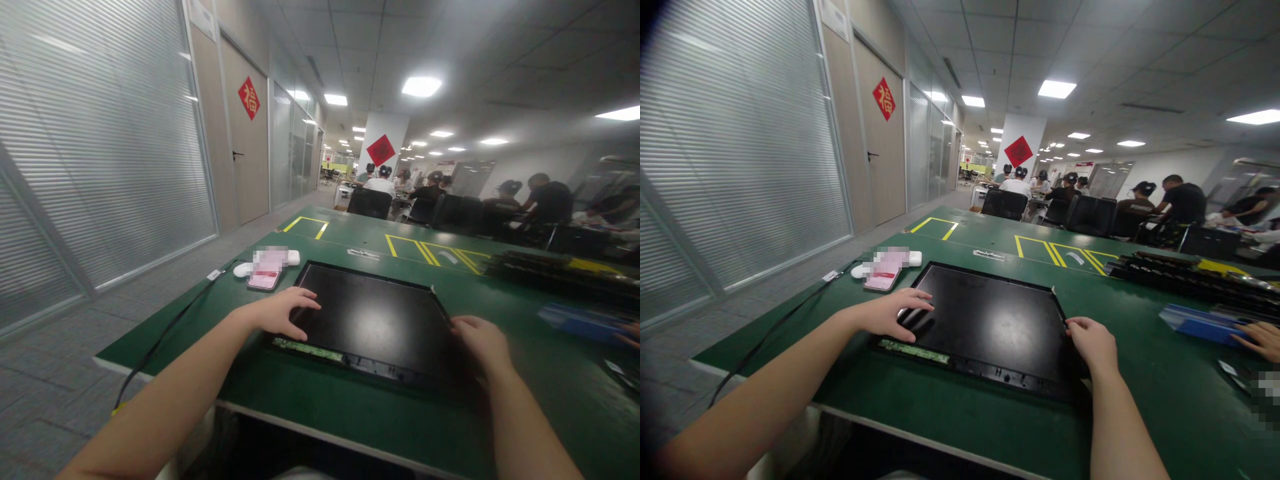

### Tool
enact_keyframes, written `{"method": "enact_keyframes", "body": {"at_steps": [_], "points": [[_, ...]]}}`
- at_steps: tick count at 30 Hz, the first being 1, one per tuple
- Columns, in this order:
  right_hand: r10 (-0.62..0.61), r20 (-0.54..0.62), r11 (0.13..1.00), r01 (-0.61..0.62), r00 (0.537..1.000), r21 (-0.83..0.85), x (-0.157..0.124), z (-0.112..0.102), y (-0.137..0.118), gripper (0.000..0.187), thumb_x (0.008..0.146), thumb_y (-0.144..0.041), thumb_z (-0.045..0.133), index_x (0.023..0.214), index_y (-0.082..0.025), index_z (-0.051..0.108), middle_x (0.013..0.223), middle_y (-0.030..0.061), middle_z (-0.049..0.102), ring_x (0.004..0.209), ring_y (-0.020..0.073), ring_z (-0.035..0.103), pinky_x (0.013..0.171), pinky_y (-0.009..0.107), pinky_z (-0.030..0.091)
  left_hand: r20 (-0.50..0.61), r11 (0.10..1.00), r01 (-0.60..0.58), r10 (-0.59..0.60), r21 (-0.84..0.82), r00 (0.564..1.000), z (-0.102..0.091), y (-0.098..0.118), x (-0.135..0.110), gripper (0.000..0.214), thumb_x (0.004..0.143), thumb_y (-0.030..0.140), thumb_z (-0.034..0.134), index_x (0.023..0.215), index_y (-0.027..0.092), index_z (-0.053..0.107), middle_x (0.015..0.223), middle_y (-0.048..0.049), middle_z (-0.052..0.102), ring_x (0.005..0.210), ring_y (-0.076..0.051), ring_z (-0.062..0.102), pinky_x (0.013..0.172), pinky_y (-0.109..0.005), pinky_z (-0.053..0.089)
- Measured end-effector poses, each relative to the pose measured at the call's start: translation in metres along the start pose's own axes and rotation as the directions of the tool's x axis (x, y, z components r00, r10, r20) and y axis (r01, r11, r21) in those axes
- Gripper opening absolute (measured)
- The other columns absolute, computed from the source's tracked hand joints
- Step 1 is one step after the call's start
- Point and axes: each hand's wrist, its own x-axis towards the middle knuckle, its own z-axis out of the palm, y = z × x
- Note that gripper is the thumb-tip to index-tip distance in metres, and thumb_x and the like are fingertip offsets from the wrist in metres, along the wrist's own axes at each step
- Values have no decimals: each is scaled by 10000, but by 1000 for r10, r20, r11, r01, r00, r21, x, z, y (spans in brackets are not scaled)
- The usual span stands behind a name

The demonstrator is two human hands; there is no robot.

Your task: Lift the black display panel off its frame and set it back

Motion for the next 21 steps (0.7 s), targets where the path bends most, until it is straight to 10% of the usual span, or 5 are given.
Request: {"method": "enact_keyframes", "body": {"at_steps": [21], "points": [[4,-14,999,-4,1000,34,-4,-2,-3,276,738,-307,554,871,-233,785,831,51,775,877,252,678,700,327,439,33,999,-48,47,23,998,-7,5,-1,624,658,208,853,1253,310,697,1536,-66,467,1400,-314,447,1160,-433,356]]}}
